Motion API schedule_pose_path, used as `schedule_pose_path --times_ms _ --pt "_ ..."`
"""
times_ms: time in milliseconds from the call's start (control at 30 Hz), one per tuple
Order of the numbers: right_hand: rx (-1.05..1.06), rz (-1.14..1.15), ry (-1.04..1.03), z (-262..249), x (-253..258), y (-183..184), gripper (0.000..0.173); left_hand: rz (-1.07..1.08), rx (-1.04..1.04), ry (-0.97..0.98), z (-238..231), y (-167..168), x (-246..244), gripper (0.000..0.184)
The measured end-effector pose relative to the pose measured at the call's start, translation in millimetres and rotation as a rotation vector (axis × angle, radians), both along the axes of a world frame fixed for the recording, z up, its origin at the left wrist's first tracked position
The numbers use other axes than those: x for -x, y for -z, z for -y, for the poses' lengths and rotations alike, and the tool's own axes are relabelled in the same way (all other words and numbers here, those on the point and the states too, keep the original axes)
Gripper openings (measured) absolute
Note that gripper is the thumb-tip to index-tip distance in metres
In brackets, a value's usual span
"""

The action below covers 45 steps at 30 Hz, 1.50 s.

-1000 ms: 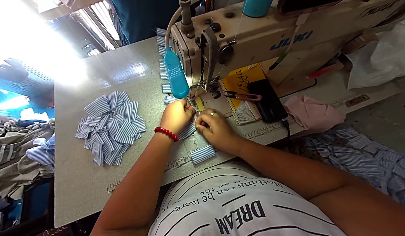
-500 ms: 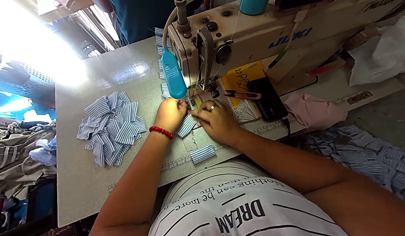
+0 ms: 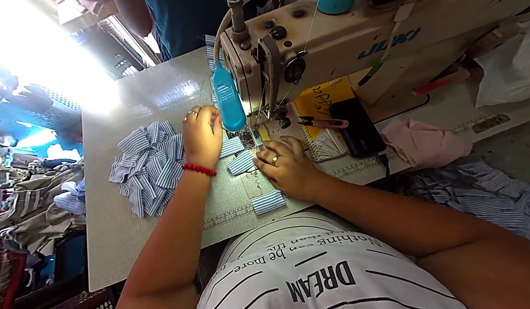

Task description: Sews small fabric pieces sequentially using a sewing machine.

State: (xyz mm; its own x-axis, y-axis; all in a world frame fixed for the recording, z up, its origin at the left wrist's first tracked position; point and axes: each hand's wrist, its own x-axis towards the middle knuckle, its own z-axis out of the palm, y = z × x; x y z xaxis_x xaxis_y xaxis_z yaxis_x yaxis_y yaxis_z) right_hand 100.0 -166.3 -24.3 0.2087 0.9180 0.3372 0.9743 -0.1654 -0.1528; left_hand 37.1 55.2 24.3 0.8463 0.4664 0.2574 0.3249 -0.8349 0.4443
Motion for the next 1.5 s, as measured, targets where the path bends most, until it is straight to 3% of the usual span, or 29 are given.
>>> schedule_pose_path --times_ms 67,167,533,1500 --pt "-0.001 0.039 0.009 1.3 2.0 -0.7 0.028 0.069 -0.017 0.149 18.8 10.4 26.3 0.022" --pt "-0.021 0.076 0.023 2.2 3.4 0.1 0.025 -0.003 -0.01 0.293 43.6 31.9 54.9 0.022" --pt "-0.053 0.071 0.041 2.8 1.1 0.6 0.023 0.066 0.105 0.31 33.6 40.7 34.4 0.021" --pt "-0.043 -0.077 -0.029 2.8 -23.5 4.0 0.028 0.024 -0.025 0.382 28.6 49.4 12.8 0.032"
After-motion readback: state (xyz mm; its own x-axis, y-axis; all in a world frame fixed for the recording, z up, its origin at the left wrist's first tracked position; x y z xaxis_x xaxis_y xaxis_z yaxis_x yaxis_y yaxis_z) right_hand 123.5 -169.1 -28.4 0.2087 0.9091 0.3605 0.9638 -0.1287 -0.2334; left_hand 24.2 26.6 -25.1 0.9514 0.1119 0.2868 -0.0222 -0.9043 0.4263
